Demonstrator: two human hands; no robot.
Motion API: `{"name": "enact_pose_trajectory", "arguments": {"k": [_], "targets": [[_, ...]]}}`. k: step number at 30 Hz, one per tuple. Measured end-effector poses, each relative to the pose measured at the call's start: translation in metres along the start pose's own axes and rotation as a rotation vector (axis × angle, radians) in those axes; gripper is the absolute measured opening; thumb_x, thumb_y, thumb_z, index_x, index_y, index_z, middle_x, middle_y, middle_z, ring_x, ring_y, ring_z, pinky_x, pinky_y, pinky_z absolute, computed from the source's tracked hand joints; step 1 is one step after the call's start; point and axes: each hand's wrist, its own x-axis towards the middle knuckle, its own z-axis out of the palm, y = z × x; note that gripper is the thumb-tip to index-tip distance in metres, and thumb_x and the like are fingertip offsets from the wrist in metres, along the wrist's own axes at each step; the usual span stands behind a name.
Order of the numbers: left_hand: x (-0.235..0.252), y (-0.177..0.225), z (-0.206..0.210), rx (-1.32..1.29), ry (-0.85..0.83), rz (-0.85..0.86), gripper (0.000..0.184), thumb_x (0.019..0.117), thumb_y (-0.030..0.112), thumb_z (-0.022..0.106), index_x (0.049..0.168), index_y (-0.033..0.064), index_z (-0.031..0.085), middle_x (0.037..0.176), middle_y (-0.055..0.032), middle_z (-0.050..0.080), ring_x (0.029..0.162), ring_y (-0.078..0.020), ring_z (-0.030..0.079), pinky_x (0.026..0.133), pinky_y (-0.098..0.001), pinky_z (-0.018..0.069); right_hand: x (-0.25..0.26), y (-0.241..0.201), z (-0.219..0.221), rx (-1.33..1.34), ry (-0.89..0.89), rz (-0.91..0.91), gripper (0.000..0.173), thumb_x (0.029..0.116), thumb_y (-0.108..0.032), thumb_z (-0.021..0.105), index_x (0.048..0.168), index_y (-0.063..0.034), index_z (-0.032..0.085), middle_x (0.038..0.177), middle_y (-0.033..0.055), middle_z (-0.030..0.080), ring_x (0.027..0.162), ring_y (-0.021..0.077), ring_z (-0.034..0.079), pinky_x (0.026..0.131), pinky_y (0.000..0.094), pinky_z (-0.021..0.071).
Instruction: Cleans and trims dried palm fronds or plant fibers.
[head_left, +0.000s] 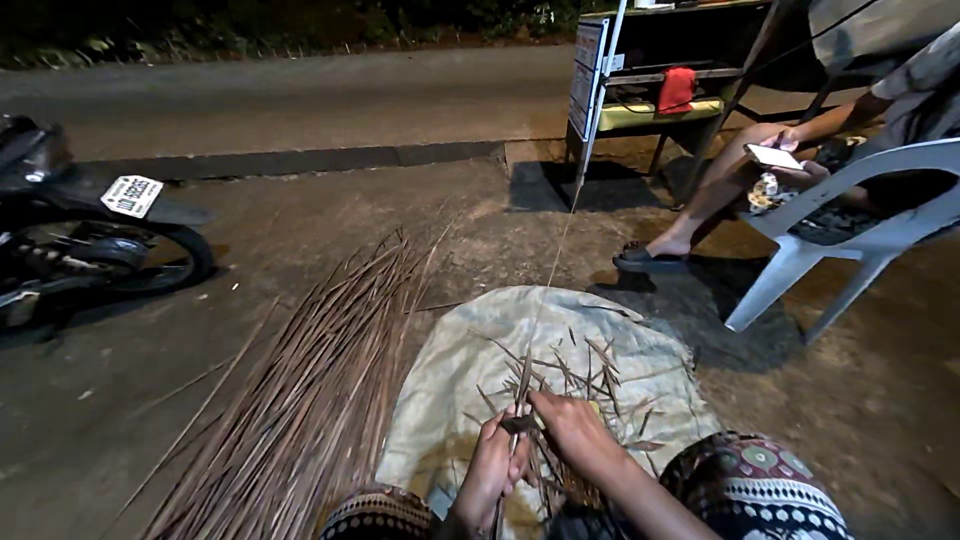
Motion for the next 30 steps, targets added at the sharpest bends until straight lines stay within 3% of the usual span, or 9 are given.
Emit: {"name": "enact_pose_trajectory", "arguments": {"k": [4, 9, 13, 17, 20, 24, 27, 30], "targets": [[0.007, 0.002, 0.004, 0.022, 0.032, -0.008, 0.039, 0.1133, 0.017, 0.021, 0.09, 0.0106, 0.05, 0.05, 0.0097, 0.038, 0.039, -0.0008, 0.039, 0.045, -0.0161, 0.0446, 0.004, 0.006, 0.0, 0.005, -0.014, 0.062, 0.024, 0.0901, 0.005, 0.062, 0.112, 0.0007, 0.07, 0.091, 0.0213, 0.072, 0.072, 0.0413, 0.072, 0.062, 0.0563, 0.0577], [0.002, -0.003, 0.002, 0.058, -0.032, -0.038, 0.046, 0.1141, 0.022, 0.019, 0.084, 0.0095, 0.051, 0.049, 0.0075, 0.043, 0.038, -0.0025, 0.045, 0.043, -0.018, 0.0469, 0.018, 0.027, -0.016, 0.013, -0.087, 0.296, 0.031, 0.1003, -0.001, 0.051, 0.129, -0.0037, 0.065, 0.107, 0.0223, 0.073, 0.087, 0.0448, 0.072, 0.075, 0.0608, 0.056], [0.001, -0.007, 0.002, 0.051, -0.054, -0.038, 0.044, 0.1136, 0.02, 0.019, 0.082, 0.0122, 0.047, 0.049, 0.0087, 0.04, 0.037, -0.0017, 0.041, 0.043, -0.0169, 0.0446, 0.026, 0.036, -0.019, -0.04, -0.111, 0.33, 0.029, 0.1019, -0.004, 0.05, 0.127, -0.0035, 0.064, 0.107, 0.0218, 0.072, 0.086, 0.0442, 0.072, 0.074, 0.0598, 0.0556], [-0.001, -0.007, 0.003, 0.104, -0.095, -0.068, 0.043, 0.1136, 0.021, 0.021, 0.081, 0.0122, 0.048, 0.048, 0.0089, 0.039, 0.036, -0.001, 0.038, 0.041, -0.0158, 0.0415, 0.039, 0.055, -0.035, -0.049, -0.15, 0.605, 0.035, 0.106, -0.008, 0.043, 0.138, -0.0061, 0.058, 0.115, 0.0245, 0.07, 0.1, 0.0462, 0.069, 0.085, 0.062, 0.0527], [-0.002, -0.011, 0.005, 0.112, -0.119, -0.075, 0.045, 0.1133, 0.02, 0.021, 0.08, 0.0125, 0.049, 0.048, 0.0091, 0.04, 0.036, -0.0001, 0.037, 0.04, -0.0152, 0.0395, 0.042, 0.075, -0.048, -0.096, -0.061, 0.713, 0.033, 0.1053, -0.008, 0.045, 0.135, -0.0056, 0.059, 0.114, 0.0249, 0.07, 0.101, 0.0469, 0.069, 0.083, 0.0632, 0.052], [0.003, -0.007, 0.0, 0.094, -0.006, -0.048, 0.045, 0.1141, 0.021, 0.02, 0.082, 0.0106, 0.05, 0.048, 0.0084, 0.041, 0.036, -0.0014, 0.04, 0.041, -0.0167, 0.0428, 0.029, 0.044, -0.046, 0.056, -0.104, 0.51, 0.034, 0.1019, -0.007, 0.052, 0.134, -0.0044, 0.061, 0.105, 0.0262, 0.071, 0.095, 0.0472, 0.07, 0.082, 0.0633, 0.0529], [0.003, 0.0, 0.002, 0.093, 0.09, -0.003, 0.042, 0.1132, 0.016, 0.023, 0.082, 0.0104, 0.05, 0.048, 0.0092, 0.042, 0.036, 0.0005, 0.04, 0.039, -0.0143, 0.0391, 0.011, -0.002, -0.031, 0.197, -0.219, 0.247, 0.03, 0.0983, -0.004, 0.058, 0.127, 0.0005, 0.065, 0.101, 0.026, 0.072, 0.093, 0.0459, 0.071, 0.082, 0.062, 0.0542], [0.001, 0.001, 0.009, 0.063, 0.131, -0.013, 0.043, 0.1134, 0.016, 0.025, 0.078, 0.0112, 0.049, 0.045, 0.0082, 0.042, 0.035, 0.0003, 0.039, 0.037, -0.014, 0.0345, 0.002, -0.015, -0.011, 0.136, -0.175, 0.105, 0.022, 0.0965, -0.001, 0.06, 0.117, 0.0024, 0.067, 0.094, 0.024, 0.072, 0.083, 0.0447, 0.072, 0.073, 0.0605, 0.0559]]}}
